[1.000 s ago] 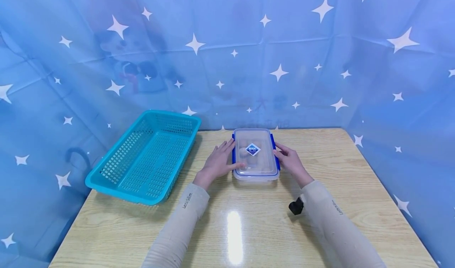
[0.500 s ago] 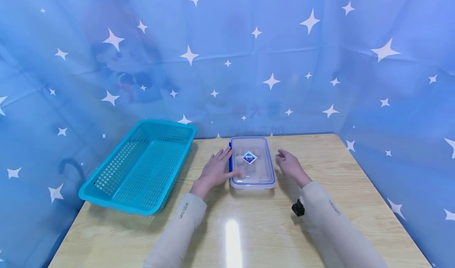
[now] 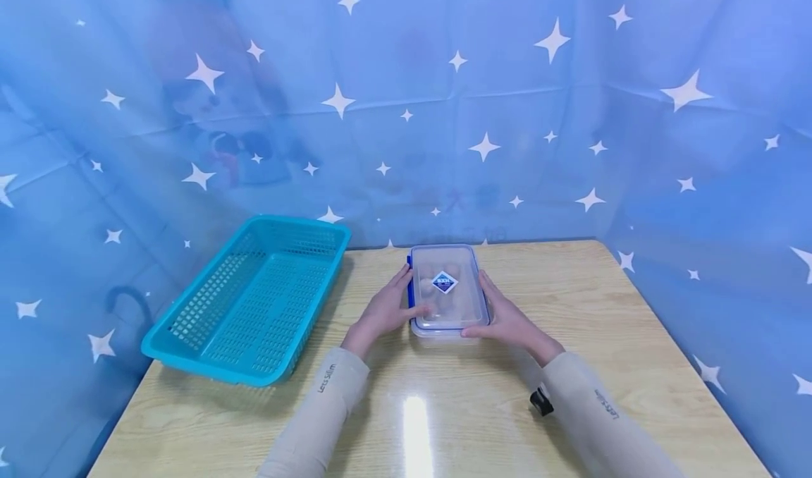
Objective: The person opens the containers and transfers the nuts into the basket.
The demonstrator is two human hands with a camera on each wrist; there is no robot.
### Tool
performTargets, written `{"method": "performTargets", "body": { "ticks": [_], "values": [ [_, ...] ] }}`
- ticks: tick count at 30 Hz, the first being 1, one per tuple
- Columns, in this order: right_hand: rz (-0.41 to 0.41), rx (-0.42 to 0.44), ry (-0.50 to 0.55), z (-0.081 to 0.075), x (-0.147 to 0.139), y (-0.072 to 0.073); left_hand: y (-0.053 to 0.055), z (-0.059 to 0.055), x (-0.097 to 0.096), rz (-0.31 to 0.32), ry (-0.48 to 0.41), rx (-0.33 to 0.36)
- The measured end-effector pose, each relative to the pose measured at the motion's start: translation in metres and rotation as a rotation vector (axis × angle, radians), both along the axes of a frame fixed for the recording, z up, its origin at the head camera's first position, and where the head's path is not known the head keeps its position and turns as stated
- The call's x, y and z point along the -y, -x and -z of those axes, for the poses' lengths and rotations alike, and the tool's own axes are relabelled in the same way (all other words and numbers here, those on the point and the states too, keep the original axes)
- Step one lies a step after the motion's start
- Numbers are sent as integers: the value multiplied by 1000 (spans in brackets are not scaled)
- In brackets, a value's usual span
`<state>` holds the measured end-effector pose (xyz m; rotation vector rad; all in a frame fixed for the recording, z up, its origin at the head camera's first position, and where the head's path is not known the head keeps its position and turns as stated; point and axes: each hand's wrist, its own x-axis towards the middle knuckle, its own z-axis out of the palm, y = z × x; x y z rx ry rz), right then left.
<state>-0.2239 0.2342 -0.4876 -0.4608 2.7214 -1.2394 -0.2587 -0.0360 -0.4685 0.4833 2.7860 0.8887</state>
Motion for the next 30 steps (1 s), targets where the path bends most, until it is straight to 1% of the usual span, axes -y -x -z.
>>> {"method": "performTargets", "body": {
  "ticks": [3, 6, 8, 10, 12, 14, 17, 19, 24, 27, 30],
  "values": [
    [20, -11, -24, -4, 0, 0, 1, -1, -5, -91, -226, 71],
    [18, -23, -54, -7, 0, 1, 2, -1, -8, -210, -421, 134],
    [12, -27, -65, -8, 0, 3, 3, -1, -8, -272, -531, 182],
    [5, -27, -74, -9, 1, 4, 5, 1, -8, -306, -635, 240],
    [5, -23, -71, -9, 1, 4, 6, 2, -6, -319, -731, 303],
    [6, -21, -69, -9, 1, 4, 8, 2, -5, -331, -794, 360],
    [7, -18, -60, -9, 1, 4, 9, 1, -3, -358, -836, 408],
    [6, -16, -54, -9, 2, 4, 10, 0, -3, -379, -840, 420],
    [5, -12, -47, -7, 3, 4, 10, -1, -4, -420, -812, 402],
    [6, -5, -61, -5, 3, 3, 7, -2, -5, -434, -774, 374],
    [3, 8, -58, -4, 5, 1, 5, 1, -4, -455, -745, 373]
  ]
}}
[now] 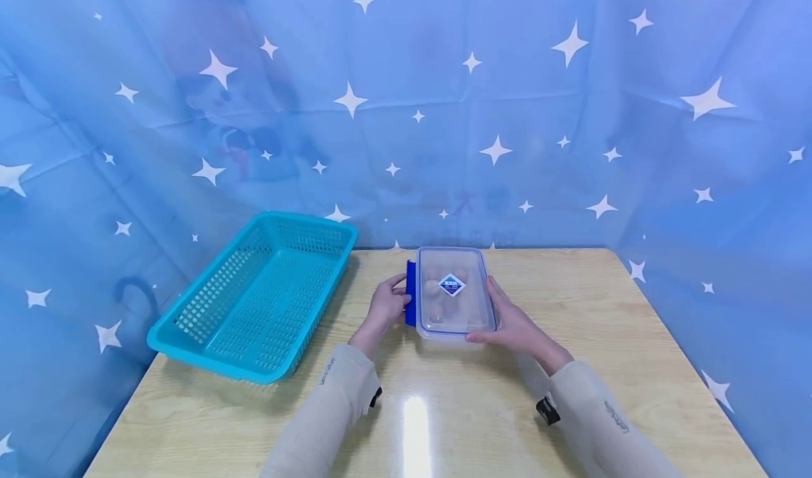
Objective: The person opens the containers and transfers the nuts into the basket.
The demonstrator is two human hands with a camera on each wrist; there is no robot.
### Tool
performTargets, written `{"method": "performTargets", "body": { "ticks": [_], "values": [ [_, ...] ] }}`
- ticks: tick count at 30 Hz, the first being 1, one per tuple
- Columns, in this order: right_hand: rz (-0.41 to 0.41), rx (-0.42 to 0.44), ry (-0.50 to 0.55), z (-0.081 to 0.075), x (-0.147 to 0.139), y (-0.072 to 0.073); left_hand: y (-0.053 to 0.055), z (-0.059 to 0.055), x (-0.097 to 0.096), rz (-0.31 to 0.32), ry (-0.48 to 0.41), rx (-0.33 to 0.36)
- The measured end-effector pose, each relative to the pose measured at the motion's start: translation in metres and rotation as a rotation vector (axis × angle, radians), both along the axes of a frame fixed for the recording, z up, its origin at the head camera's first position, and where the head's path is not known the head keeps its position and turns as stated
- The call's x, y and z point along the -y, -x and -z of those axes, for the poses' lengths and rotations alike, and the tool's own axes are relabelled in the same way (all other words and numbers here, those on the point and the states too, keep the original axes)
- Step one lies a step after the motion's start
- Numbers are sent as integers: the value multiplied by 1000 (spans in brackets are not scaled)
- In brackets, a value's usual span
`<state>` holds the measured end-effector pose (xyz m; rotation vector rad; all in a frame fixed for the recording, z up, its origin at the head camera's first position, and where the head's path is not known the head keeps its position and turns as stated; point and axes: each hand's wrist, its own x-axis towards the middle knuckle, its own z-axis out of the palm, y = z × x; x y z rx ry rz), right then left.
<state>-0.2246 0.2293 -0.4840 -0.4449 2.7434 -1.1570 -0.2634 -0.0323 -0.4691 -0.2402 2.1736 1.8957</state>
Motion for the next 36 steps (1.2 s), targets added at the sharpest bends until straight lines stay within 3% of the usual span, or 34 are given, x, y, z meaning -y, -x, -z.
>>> {"method": "performTargets", "body": {
  "ticks": [7, 11, 15, 18, 23, 36],
  "values": [
    [-16, -20, 27, -3, 9, -1, 5, 4, 11, 13, 30, 21],
    [7, -19, 4, -7, 9, -1, 8, 3, 11, 61, 91, -38],
    [5, -6, -6, -7, 8, -1, 8, 0, 8, 40, 184, -160],
    [0, -10, -5, -7, 10, 0, 7, -6, 7, 19, 184, -196],
    [2, -1, 5, -8, 12, 1, 3, -11, 6, 26, 158, -178],
    [18, 11, 49, -2, 15, -2, -3, -1, 6, -14, 106, -143]
  ]
}}
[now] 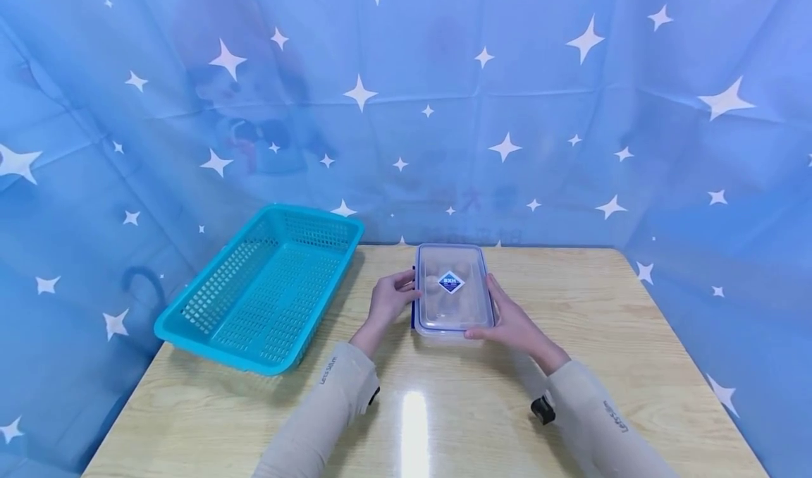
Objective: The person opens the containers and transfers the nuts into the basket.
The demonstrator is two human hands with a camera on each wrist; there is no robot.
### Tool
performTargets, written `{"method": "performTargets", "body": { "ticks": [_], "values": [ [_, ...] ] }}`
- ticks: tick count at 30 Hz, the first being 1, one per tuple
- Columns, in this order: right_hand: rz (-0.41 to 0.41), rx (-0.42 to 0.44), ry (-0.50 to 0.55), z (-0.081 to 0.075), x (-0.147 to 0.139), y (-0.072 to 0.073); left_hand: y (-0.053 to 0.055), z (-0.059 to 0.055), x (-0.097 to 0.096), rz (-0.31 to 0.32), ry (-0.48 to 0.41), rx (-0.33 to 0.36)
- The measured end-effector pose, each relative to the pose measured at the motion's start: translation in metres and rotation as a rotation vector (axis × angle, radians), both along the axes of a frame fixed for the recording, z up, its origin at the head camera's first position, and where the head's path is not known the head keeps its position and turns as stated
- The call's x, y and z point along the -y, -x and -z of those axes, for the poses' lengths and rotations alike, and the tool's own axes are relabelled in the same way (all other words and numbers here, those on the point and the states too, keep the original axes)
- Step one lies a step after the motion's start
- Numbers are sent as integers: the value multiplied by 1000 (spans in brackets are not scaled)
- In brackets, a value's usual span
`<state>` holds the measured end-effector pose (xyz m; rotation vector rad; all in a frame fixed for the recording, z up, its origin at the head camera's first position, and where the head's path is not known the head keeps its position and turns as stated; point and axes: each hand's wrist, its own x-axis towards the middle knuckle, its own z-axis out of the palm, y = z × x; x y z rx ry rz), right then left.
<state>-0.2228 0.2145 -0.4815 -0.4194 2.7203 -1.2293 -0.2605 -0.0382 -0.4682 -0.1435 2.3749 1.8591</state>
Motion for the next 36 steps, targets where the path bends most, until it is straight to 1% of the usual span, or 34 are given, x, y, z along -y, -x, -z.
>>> {"method": "performTargets", "body": {
  "ticks": [4, 7, 14, 17, 19, 23, 27, 29, 33, 36],
  "values": [
    [-2, -18, -28, -1, 1, 1, 0, -3, -1, 2, -5, -12],
    [-13, -45, -53, -4, 1, 0, 0, -7, -1, 5, -5, -36],
    [19, -72, -19, -23, 1, -4, 0, -23, -4, 1, 29, -112],
    [35, -77, -22, -29, 0, -5, -1, -29, -5, -1, 60, -130],
    [49, -86, -21, -33, -1, -7, -2, -32, -5, -1, 81, -160],
    [71, -115, 26, -39, -4, -8, -6, -41, -8, -1, 107, -219],
    [89, -158, 115, -43, -8, -9, -11, -49, -14, 2, 135, -241],
    [103, -184, 154, -47, -11, -9, -12, -53, -17, 3, 147, -265],
    [137, -227, 229, -60, -16, -7, -12, -63, -23, 0, 133, -329],
    [158, -255, 281, -72, -18, -5, -10, -70, -25, -3, 101, -373]
  ]
}}
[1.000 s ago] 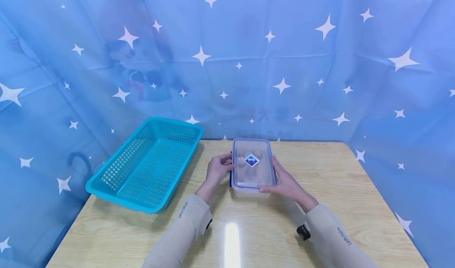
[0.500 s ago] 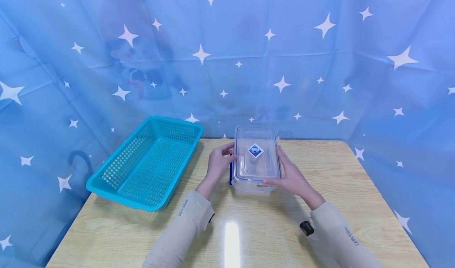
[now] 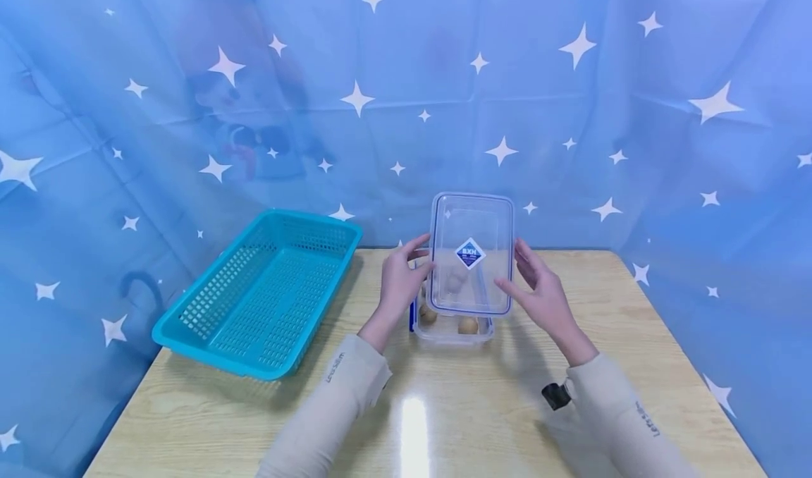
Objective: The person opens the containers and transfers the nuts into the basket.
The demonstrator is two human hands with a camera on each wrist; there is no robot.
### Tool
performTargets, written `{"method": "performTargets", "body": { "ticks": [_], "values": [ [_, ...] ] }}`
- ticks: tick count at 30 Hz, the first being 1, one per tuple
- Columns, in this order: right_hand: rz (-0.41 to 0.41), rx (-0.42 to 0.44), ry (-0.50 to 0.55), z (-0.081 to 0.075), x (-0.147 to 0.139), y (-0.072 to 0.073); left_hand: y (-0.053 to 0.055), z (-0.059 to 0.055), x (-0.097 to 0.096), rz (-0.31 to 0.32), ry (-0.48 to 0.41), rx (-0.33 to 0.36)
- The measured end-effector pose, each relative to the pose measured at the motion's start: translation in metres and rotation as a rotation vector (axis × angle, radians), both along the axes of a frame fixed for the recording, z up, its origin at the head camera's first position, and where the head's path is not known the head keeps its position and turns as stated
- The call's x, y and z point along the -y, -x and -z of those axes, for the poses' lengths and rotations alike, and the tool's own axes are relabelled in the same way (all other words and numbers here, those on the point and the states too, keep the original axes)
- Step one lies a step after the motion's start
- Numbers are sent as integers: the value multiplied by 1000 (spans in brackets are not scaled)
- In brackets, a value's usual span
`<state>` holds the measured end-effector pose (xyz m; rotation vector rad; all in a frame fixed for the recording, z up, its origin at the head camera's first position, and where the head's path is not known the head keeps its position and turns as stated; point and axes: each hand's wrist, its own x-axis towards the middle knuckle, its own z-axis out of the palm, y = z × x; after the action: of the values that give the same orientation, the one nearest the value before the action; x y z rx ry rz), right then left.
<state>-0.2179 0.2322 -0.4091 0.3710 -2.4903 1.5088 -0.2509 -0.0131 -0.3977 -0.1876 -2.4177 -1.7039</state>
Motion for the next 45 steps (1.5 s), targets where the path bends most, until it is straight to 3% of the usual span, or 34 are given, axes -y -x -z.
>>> {"method": "performTargets", "body": {
  "ticks": [5, 11, 14, 19, 22, 29, 34, 40, 45],
  "values": [
    [16, -24, 108, -16, -3, -1, 0, -7, -3, 35, -84, -54],
    [9, 12, 202, -29, -9, -7, -6, -15, -8, 65, -151, -90],
    [-8, 32, 277, -34, -13, -10, -7, -17, -12, 88, -196, -82],
    [-68, 80, 490, -43, -18, -12, -9, -20, -20, 160, -287, -74],
    [-74, 100, 552, -46, -20, -13, -13, -20, -25, 191, -324, -59],
    [-61, 118, 728, -45, -23, -19, -16, -14, -37, 229, -418, -38],
    [-27, 109, 709, -41, -26, -19, -21, -12, -46, 251, -456, 33],
    [-28, 76, 735, -23, -36, -28, -30, -5, -57, 276, -462, 166],
    [-74, 25, 771, -19, -48, -29, -28, -3, -63, 260, -441, 173]
  ]
}}
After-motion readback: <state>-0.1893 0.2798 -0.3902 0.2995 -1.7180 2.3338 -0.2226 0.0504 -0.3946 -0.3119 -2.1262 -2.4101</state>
